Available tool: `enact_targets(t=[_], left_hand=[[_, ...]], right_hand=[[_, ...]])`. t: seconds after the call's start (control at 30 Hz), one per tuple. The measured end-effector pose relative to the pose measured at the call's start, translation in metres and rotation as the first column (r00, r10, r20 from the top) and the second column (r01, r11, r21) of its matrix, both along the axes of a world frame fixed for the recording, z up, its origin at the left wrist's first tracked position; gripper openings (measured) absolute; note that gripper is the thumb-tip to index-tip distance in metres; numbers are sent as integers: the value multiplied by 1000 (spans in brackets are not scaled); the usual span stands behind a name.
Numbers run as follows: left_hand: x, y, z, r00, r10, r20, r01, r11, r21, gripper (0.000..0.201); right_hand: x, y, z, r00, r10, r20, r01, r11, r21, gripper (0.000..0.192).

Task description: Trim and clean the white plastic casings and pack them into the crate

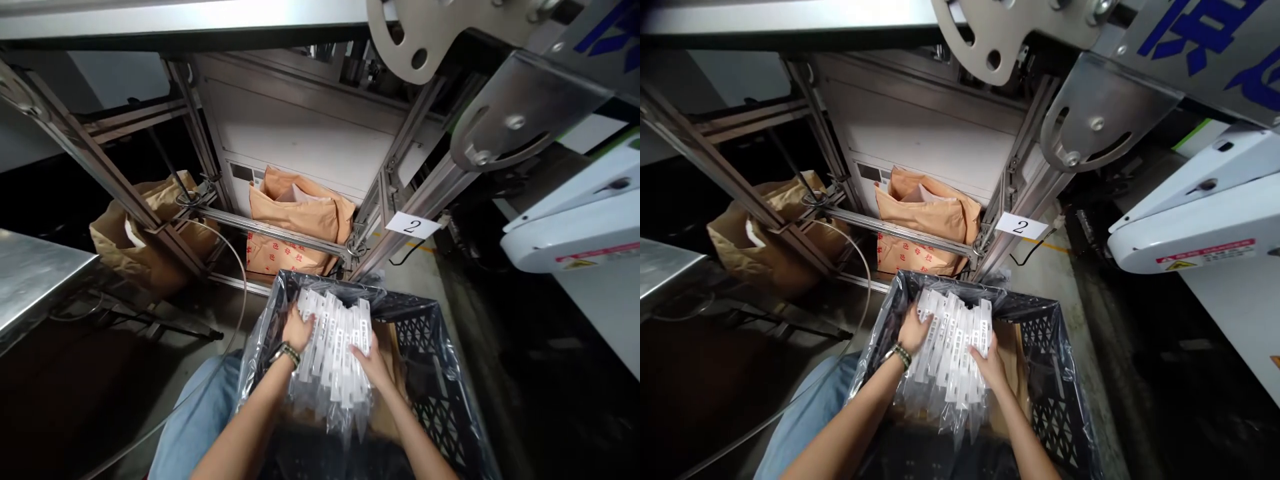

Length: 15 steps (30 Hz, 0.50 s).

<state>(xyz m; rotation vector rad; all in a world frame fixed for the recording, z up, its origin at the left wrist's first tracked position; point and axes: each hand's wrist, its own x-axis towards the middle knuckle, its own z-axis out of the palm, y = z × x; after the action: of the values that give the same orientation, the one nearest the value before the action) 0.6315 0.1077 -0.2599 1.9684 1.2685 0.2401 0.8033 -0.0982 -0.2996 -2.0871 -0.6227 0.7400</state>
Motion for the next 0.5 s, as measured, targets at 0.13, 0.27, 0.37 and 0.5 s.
enact_targets(t=[0.13, 0.27, 0.37, 0.5], left_hand=[[-16, -33, 4, 941, -335, -45, 338, 930, 145, 81], [-36, -40, -6, 883, -440, -162, 461, 877, 137, 78], [-42, -39, -11, 888, -396, -236, 432, 893, 128, 77], [-54, -47, -8, 908, -310, -283, 358, 924, 135, 69]], right_hand=[[-10, 6, -5, 991, 22, 133, -11, 996, -83, 113], [-13, 7, -5, 976, 66, 206, -40, 991, -130, 113], [-16, 6, -2, 966, 119, 231, -83, 983, -161, 114], [-12, -3, 5, 947, 196, 253, -145, 967, -210, 116]])
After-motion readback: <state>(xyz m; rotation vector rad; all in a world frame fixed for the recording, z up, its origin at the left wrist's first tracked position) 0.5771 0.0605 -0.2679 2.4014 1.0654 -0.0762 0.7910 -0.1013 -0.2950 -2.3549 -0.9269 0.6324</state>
